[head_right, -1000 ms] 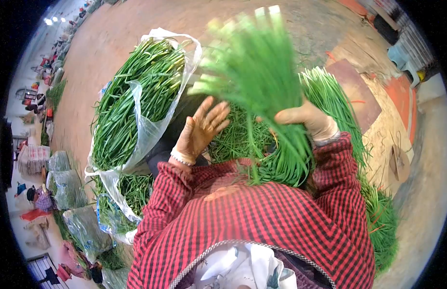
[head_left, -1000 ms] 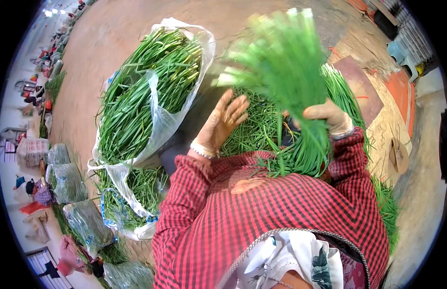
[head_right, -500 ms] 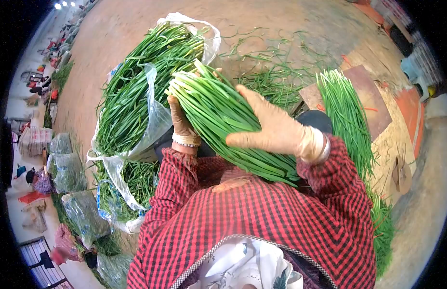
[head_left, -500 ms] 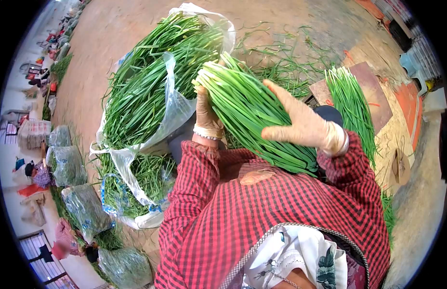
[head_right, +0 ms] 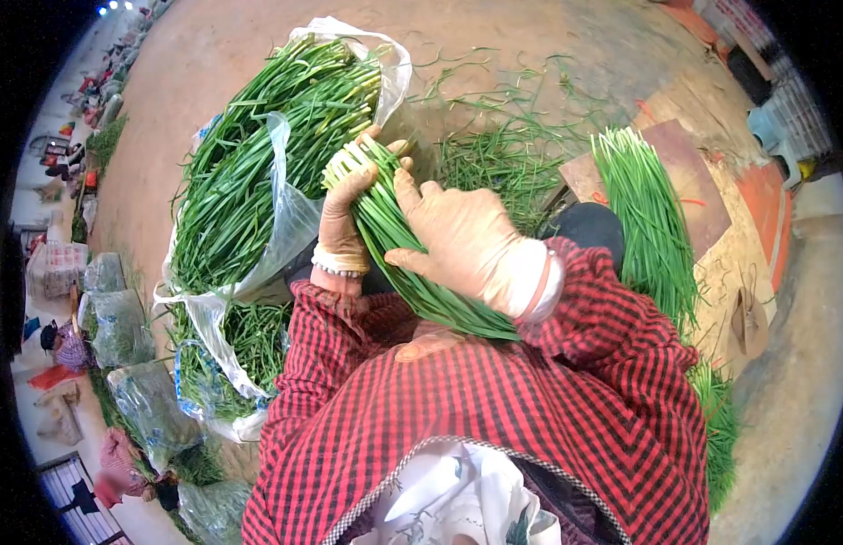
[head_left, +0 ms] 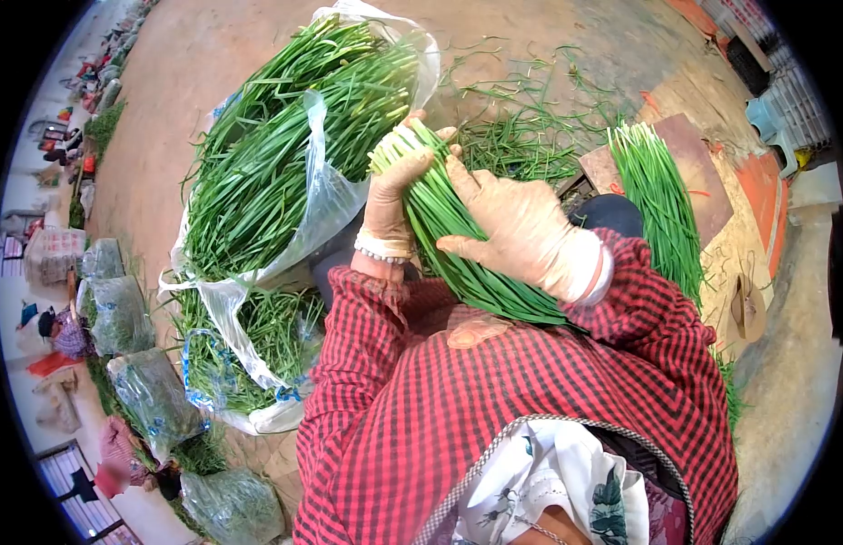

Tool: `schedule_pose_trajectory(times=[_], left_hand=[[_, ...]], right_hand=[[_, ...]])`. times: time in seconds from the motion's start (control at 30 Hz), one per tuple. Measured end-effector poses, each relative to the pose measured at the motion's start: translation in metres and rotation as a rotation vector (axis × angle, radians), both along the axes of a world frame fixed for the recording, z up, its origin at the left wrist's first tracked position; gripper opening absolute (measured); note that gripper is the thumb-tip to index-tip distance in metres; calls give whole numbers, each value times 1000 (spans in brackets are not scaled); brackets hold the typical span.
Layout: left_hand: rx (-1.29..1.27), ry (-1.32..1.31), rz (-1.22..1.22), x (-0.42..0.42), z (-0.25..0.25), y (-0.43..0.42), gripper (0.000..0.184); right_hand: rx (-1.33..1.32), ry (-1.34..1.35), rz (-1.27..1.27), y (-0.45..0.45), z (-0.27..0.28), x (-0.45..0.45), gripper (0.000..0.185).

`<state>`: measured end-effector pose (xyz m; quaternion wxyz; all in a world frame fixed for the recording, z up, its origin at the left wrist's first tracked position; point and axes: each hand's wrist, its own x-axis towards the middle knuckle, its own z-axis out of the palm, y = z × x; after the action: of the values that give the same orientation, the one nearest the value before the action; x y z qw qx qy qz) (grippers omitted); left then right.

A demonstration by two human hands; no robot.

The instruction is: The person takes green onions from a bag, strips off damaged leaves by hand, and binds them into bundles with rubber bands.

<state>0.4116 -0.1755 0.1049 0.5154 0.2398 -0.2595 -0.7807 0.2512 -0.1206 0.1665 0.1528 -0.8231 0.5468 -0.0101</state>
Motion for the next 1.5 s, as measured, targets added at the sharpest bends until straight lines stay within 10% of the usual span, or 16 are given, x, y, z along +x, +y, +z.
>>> schedule_pose_trajectory(times=[0.23,1.0,1.1,1.17,1.27,1.47,1.5], left_hand=[[-20,108,-21,-10,17,7,74],[-123,105,-111,-3,20,2,80],[-221,44,40,5,34,-11,74],[-299,14,137,19,51,-27,70],[-414,-12,221,44,82,-44,65],[-598,-116,425,91,115,-49,54],[-587,-93,446,96,116,-47,52]], right_hand=[[-419,-743,39,-54,-17,-30,31],[-578,63,16,-118,-3,-78,22],[-590,-381,-24,-118,-10,-80,35],[-127,-1048,-9,-109,9,-67,51],[246,-1225,30,-74,32,-52,39],[-142,-228,437,-38,-117,-78,31],[144,109,355,-44,-129,-95,36]])
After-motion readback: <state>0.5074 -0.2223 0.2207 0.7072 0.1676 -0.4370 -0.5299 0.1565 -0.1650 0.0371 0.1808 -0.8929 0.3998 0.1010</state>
